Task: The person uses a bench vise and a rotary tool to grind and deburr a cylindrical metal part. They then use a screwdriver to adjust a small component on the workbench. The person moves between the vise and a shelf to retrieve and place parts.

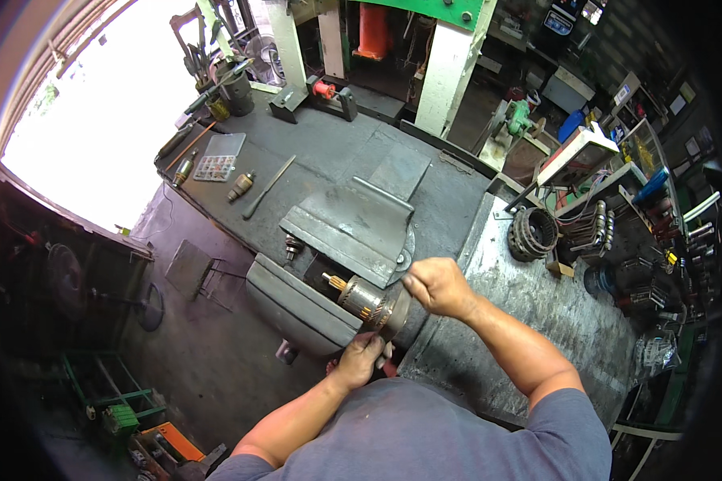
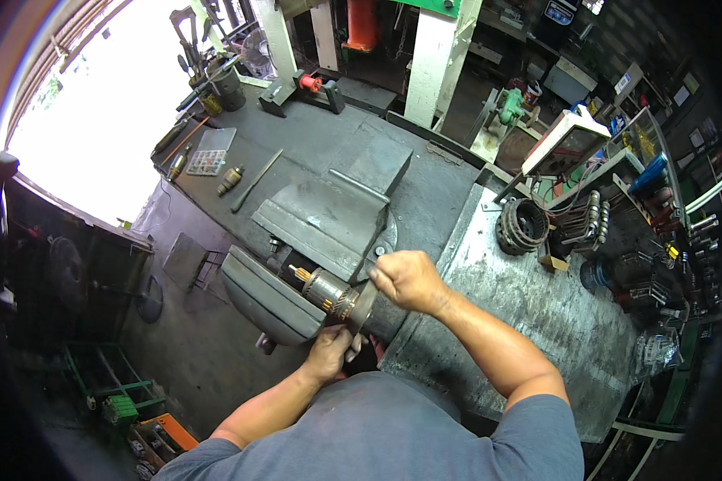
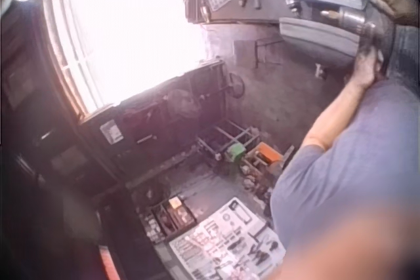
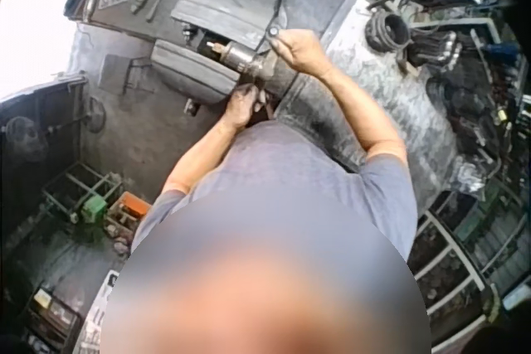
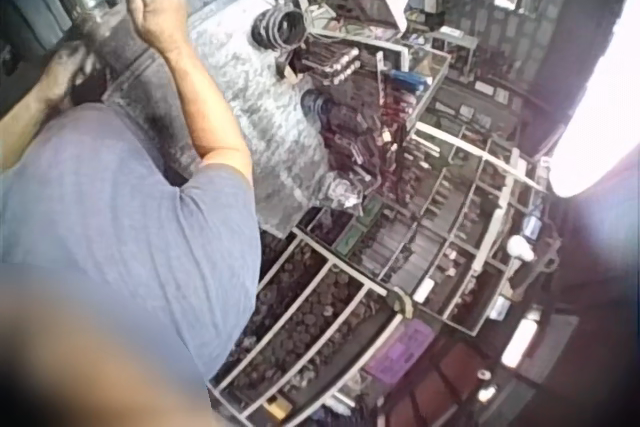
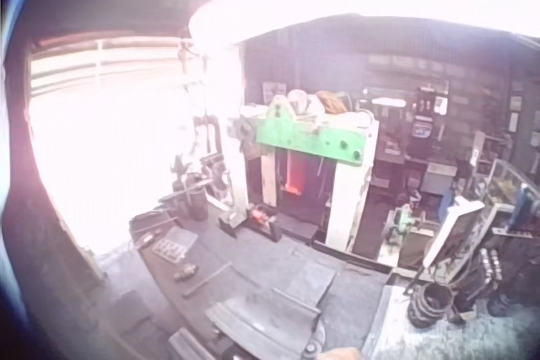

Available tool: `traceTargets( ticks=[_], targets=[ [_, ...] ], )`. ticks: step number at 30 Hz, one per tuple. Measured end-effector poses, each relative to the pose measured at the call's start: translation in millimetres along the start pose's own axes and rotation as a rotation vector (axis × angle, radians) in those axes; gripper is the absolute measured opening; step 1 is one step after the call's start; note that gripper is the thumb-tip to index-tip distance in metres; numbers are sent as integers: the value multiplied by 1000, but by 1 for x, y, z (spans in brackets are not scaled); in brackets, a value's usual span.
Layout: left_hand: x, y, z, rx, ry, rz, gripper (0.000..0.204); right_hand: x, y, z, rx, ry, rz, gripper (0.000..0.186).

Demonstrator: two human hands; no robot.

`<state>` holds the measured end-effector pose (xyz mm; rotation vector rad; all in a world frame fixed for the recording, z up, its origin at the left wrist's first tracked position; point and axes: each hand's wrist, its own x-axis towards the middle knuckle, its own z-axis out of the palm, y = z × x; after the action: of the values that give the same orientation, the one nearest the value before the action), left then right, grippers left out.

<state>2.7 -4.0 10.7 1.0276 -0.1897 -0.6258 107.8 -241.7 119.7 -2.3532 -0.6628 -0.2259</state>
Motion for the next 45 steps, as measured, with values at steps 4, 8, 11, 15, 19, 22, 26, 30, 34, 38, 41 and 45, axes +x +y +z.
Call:
traceTargets(
  ticks=[4, 8, 11, 15, 19, 22, 26, 30, 34, 38, 41, 45],
  targets=[
    [3, -14, -12, 59, 136, 33, 44, 1, -6, -1, 3, 28, 25, 35],
    [10, -29, -18, 418, 278, 188, 37, 3, -6, -6, -4, -95, -379, 33],
    [16, -37, -19, -15, 44, 79, 37, 8, -5, -11, -80, 71, -61, 34],
    [28, -41, -23, 449, 270, 279, 32, 13, -21, -25, -84, 80, -345, 27],
    [35, -39, -27, 473, 124, 229, 28, 27, -32, -46, -216, -103, -395, 33],
    [39, -33, -25, 120, 6, 131, 30, 30, -29, -51, -301, 67, -163, 34],
    [48, -21, -24, 641, 174, 451, 25, 19, -26, -43, -180, -150, -523, 24],
    [43, -19, -24, 342, 99, 156, 25, 22, -24, -44, -239, -16, -287, 28],
    [41, -25, -23, 413, 105, 409, 28, 24, -31, -47, -302, 47, -230, 32],
    [44, -12, -13, 918, 222, 423, 37, 15, -34, -36, -194, -156, -390, 29],
    [15, 5, 13, 61, 22, 122, 45, 17, -12, -31, -270, 15, -1, 32],
    [-22, 39, 35, 20, -62, 68, 48, 4, 11, -38, 54, 71, 33, 33]
  ],
)
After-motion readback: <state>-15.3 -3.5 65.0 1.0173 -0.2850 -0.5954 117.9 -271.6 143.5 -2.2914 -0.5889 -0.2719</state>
